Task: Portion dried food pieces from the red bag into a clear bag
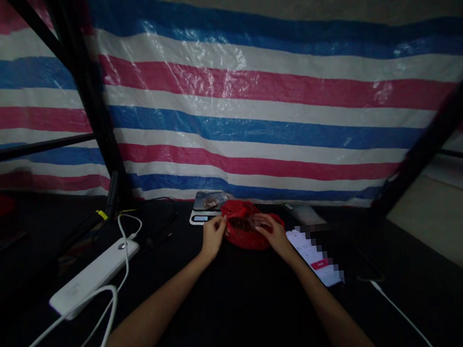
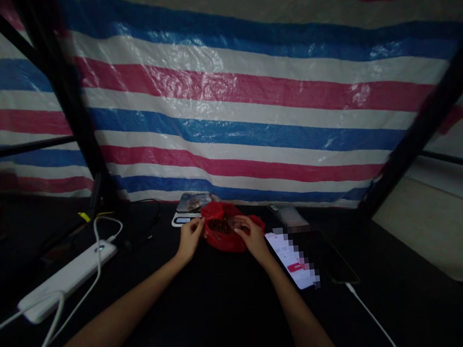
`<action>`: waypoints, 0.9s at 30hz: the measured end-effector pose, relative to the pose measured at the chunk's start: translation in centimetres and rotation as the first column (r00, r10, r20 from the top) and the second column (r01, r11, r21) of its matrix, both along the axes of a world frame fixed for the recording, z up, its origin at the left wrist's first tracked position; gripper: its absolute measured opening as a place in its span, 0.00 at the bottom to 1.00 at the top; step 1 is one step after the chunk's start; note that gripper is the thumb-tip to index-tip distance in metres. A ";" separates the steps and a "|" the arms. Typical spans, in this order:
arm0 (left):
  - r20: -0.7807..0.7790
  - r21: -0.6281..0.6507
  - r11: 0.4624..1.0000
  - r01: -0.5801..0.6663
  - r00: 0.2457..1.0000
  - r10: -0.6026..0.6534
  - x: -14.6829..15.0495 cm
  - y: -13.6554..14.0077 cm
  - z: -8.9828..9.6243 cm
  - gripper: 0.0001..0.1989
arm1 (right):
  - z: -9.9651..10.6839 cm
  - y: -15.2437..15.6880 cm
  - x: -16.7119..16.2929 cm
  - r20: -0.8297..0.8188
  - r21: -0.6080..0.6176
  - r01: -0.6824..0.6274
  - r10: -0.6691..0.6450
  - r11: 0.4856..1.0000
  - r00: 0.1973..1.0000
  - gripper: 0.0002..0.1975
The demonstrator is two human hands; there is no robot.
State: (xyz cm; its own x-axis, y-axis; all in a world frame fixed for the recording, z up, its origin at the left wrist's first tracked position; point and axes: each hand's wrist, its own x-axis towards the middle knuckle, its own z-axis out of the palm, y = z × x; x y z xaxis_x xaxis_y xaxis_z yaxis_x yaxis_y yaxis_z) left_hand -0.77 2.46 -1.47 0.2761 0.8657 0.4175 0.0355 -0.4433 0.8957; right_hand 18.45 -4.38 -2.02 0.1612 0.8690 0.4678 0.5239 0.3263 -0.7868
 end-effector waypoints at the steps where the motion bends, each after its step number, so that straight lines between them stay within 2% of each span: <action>1: -0.026 0.014 0.999 -0.039 0.999 0.040 -0.1 0.2 -0.1 0.20 | 0.2 -0.2 0.3 0.075 0.021 0.055 -0.056 0.998 0.996 0.16; 4: -0.134 0.077 0.984 -0.158 0.977 0.167 -0.3 0.4 -0.4 0.19 | 1.0 -0.6 0.5 0.396 0.051 0.114 -0.125 0.992 0.910 0.17; 7: -0.294 0.147 0.972 -0.182 0.930 0.219 -0.6 0.1 -0.3 0.18 | 1.8 -0.3 -0.1 0.663 0.022 0.073 -0.070 0.997 0.745 0.17; 9: -0.414 0.166 0.969 -0.185 0.878 0.239 -0.7 -0.2 -0.1 0.20 | 2.1 0.3 -0.7 0.761 0.001 0.070 -0.046 0.998 0.647 0.16; 11: -0.497 0.169 0.969 -0.181 0.833 0.243 -0.8 -0.4 0.1 0.22 | 2.1 0.7 -1.3 0.793 -0.021 0.068 -0.025 0.998 0.609 0.15; 13: -0.519 0.163 0.976 -0.142 0.830 0.207 -0.8 -0.4 0.2 0.23 | 1.8 0.9 -1.8 0.760 -0.045 0.049 0.002 0.998 0.650 0.17; 15: -0.478 0.145 0.986 -0.078 0.868 0.139 -0.6 -0.4 0.0 0.20 | 1.4 1.0 -2.0 0.679 -0.068 0.010 0.039 0.998 0.733 0.18; 18: -0.370 0.130 0.991 0.019 0.928 0.031 -0.2 -0.3 -0.3 0.15 | 0.8 1.0 -2.0 0.516 -0.085 -0.049 0.086 0.995 0.852 0.17; 21: -0.300 0.136 0.990 0.044 0.954 -0.001 0.1 -0.4 -0.6 0.13 | 0.4 1.3 -1.8 0.305 -0.117 -0.078 0.111 0.990 0.946 0.16; 24: -0.260 0.125 0.991 0.045 0.966 -0.011 0.4 -0.5 -0.7 0.13 | 0.0 1.5 -1.5 0.096 -0.161 -0.120 0.136 0.980 0.986 0.16; 27: -0.306 0.136 0.990 0.020 0.952 0.023 0.3 -0.6 -0.6 0.14 | -0.4 1.6 -1.1 -0.043 -0.167 -0.110 0.105 0.980 0.994 0.14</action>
State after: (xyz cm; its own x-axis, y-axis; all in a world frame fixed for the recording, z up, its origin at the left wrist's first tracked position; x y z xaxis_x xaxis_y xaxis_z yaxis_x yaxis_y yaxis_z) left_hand -0.49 1.91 -2.07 0.4078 0.8073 0.4266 0.2998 -0.5597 0.7726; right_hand 17.32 -2.82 -2.39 0.0758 0.9480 0.3091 0.4653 0.2405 -0.8519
